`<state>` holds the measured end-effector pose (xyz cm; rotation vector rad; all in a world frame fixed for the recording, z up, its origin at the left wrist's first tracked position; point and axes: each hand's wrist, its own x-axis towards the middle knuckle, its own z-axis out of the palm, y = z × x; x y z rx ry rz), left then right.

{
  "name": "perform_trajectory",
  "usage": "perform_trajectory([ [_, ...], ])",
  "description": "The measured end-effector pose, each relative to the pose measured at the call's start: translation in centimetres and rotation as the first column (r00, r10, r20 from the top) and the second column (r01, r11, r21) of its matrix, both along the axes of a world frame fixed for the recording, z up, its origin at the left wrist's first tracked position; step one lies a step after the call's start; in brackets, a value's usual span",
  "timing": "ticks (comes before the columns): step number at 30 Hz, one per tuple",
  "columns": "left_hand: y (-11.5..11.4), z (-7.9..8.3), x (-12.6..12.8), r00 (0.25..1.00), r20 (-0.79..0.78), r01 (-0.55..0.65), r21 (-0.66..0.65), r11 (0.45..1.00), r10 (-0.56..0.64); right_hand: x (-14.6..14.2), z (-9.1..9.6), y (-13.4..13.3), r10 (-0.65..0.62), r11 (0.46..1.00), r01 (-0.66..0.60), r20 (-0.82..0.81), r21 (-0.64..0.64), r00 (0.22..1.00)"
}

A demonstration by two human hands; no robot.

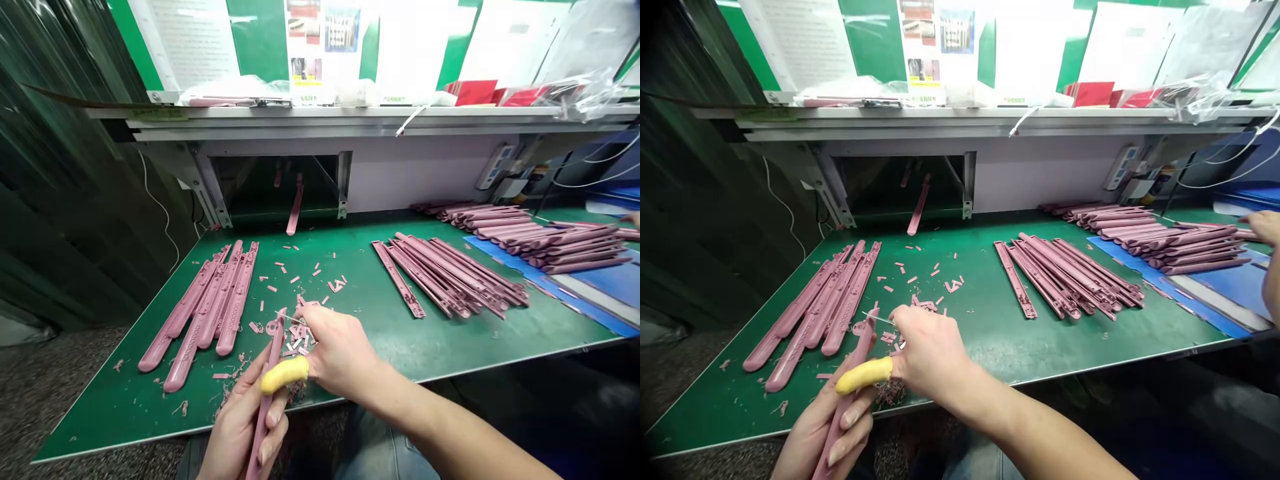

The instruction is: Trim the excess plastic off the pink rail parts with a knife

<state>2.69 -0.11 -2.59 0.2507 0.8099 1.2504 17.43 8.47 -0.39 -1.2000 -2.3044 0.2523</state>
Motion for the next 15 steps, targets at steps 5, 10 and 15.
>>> perform_trajectory([
  [5,-0.1,0.0,-0.2,0.999,-0.05,0.018,-0.009,1.0,-0.018,-0.1,0.2,-1.1,0.002,1.0,-0.002,0.085,0.006,0.996],
  [10,0.9,0.6,-1.1,0.995,-0.066,-0.074,-0.008,0.997,0.074,0.9,1.8,-1.6,0.321,0.942,-0.305,0.117,-0.137,0.94],
  [15,2.9,3.0,-4.0,0.998,0.003,-0.059,0.016,0.998,0.058,3.2,2.1,-2.9,0.401,0.839,-0.465,-0.258,-0.282,0.879],
])
